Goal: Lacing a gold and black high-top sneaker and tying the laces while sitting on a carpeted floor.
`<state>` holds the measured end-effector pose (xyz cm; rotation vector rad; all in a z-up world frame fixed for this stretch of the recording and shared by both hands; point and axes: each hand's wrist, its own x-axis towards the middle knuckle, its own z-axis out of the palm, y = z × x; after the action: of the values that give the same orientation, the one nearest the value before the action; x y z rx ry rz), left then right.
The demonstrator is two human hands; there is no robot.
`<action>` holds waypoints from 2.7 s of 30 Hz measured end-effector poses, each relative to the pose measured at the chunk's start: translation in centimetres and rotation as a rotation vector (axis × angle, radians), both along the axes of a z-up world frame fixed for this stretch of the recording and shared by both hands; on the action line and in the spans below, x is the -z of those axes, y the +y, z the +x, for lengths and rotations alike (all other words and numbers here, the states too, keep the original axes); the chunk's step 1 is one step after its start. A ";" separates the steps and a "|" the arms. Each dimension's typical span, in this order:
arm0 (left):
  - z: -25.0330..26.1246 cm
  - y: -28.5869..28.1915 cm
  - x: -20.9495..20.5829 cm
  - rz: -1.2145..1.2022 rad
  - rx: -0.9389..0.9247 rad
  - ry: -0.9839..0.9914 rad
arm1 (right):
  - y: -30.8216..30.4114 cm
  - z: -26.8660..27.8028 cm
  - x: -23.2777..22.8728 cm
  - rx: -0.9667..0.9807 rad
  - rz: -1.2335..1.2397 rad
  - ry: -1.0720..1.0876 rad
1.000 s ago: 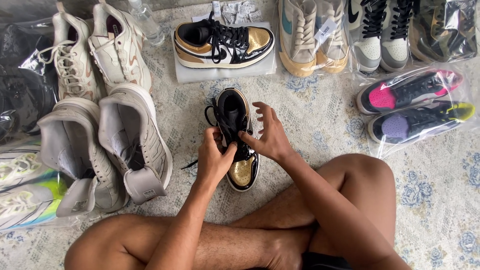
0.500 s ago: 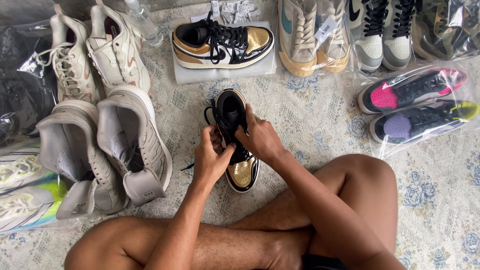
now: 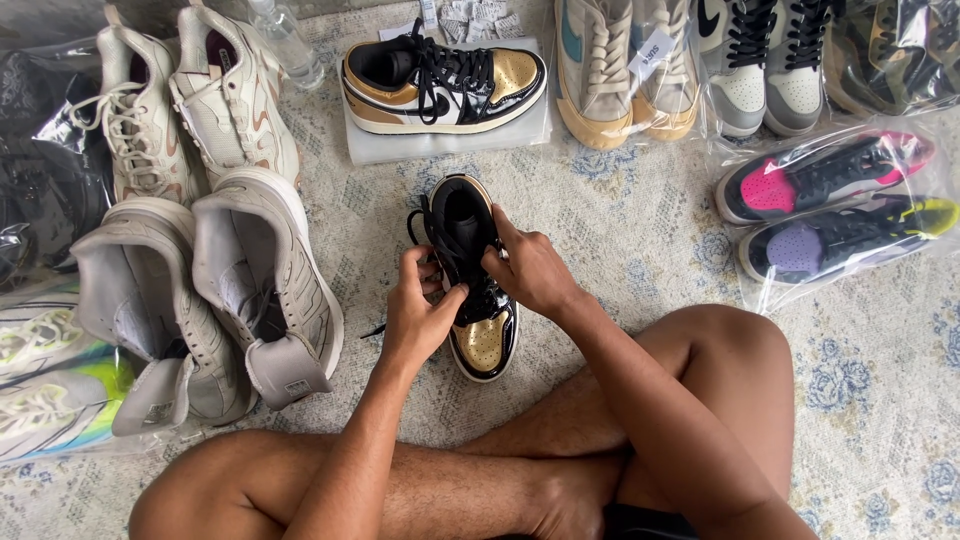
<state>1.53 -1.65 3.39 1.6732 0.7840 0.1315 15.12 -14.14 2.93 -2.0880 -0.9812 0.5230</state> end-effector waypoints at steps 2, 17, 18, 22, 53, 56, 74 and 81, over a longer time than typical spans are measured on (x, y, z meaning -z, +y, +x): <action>-0.2 0.3 0.5 0.003 0.001 -0.004 | -0.2 0.1 0.7 0.030 0.056 0.053; -0.5 0.5 1.6 0.031 0.046 -0.036 | 0.8 0.8 2.6 -0.136 0.333 -0.388; -0.5 0.6 2.0 0.058 0.066 -0.047 | 0.9 1.0 2.6 -0.141 0.361 -0.364; 0.1 -0.7 0.2 0.195 0.112 -0.066 | 0.8 1.5 3.0 -0.164 0.412 -0.364; 0.9 -2.9 2.4 0.415 0.092 -0.039 | 3.1 1.9 1.9 -0.215 0.479 -0.165; 0.8 -1.7 1.2 0.299 0.085 -0.079 | 2.6 2.0 2.3 -0.200 0.509 -0.123; 1.3 1.5 0.3 1.306 0.283 -0.103 | 2.0 1.6 2.4 -0.081 0.585 -0.239; 1.9 1.1 1.9 1.251 0.303 -0.044 | 2.2 1.7 2.7 -0.067 0.608 -0.232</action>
<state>3.41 -0.50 1.48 2.9243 0.3696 0.5179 16.79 -11.98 0.18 -1.5883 -1.1703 -0.0029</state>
